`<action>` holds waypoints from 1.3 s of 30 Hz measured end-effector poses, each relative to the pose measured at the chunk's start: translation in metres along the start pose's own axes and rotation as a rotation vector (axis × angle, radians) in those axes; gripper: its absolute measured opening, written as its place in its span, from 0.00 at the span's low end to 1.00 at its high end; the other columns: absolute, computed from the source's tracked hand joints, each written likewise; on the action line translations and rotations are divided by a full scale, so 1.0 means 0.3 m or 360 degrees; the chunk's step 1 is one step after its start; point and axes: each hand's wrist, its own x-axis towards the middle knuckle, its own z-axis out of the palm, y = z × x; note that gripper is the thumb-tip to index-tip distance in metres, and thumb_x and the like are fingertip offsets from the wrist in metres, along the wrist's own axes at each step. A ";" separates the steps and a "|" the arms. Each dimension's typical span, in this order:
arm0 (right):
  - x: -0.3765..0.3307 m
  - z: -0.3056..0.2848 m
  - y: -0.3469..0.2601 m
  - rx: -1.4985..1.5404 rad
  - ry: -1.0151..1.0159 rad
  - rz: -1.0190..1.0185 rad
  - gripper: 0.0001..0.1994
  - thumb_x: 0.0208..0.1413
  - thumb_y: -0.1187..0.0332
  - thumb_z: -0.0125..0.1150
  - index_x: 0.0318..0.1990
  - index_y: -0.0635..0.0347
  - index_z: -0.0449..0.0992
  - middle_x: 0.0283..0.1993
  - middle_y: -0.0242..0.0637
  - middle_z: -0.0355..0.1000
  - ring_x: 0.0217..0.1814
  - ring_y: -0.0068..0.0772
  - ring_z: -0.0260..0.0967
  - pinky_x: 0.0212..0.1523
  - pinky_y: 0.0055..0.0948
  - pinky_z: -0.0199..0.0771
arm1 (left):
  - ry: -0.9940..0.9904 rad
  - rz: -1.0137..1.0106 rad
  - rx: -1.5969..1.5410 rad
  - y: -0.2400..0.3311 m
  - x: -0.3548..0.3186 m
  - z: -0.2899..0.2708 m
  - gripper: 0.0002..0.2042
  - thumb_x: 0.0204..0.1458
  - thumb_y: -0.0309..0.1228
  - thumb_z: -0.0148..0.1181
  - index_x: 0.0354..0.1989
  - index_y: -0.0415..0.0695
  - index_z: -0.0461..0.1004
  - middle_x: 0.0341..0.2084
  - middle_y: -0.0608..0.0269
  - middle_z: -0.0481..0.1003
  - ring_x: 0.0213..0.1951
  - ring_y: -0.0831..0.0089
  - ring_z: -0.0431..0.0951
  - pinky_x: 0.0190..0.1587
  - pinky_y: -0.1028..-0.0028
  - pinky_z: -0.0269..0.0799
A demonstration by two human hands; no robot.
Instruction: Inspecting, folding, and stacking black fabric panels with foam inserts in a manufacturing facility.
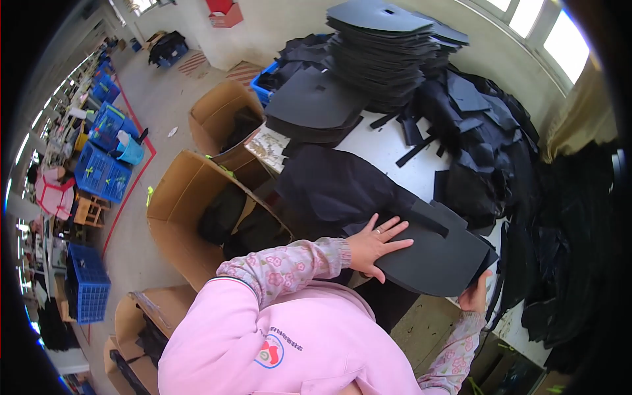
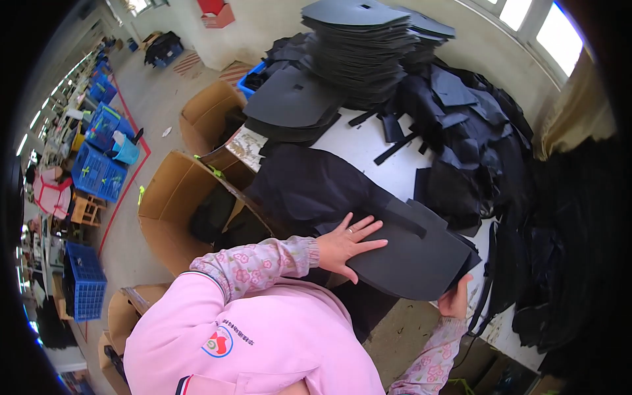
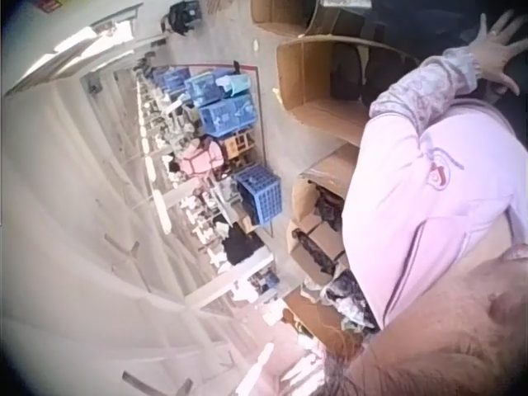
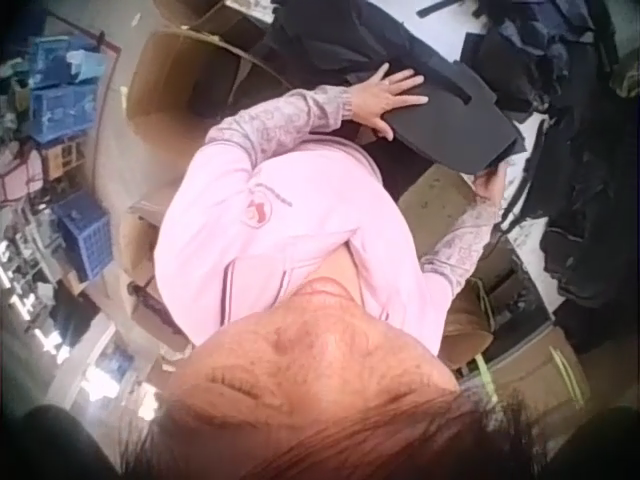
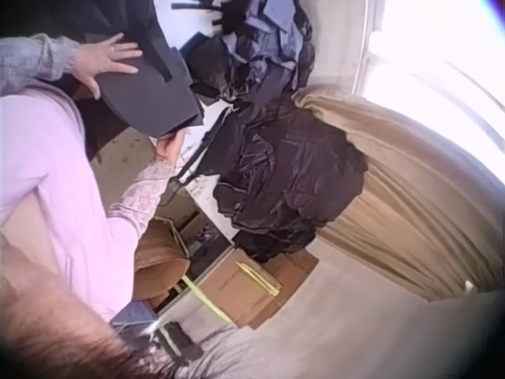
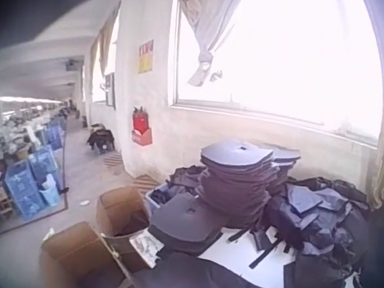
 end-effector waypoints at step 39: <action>-0.154 0.220 0.013 -0.0546 0.0446 -0.0313 0.36 0.43 0.77 0.69 0.64 0.64 0.64 0.58 0.41 0.71 0.57 0.39 0.71 0.58 0.34 0.70 | -0.0707 -0.0743 0.0436 -0.404 0.104 -0.325 0.28 0.31 0.44 0.79 0.42 0.44 0.79 0.37 0.52 0.78 0.47 0.50 0.77 0.50 0.57 0.71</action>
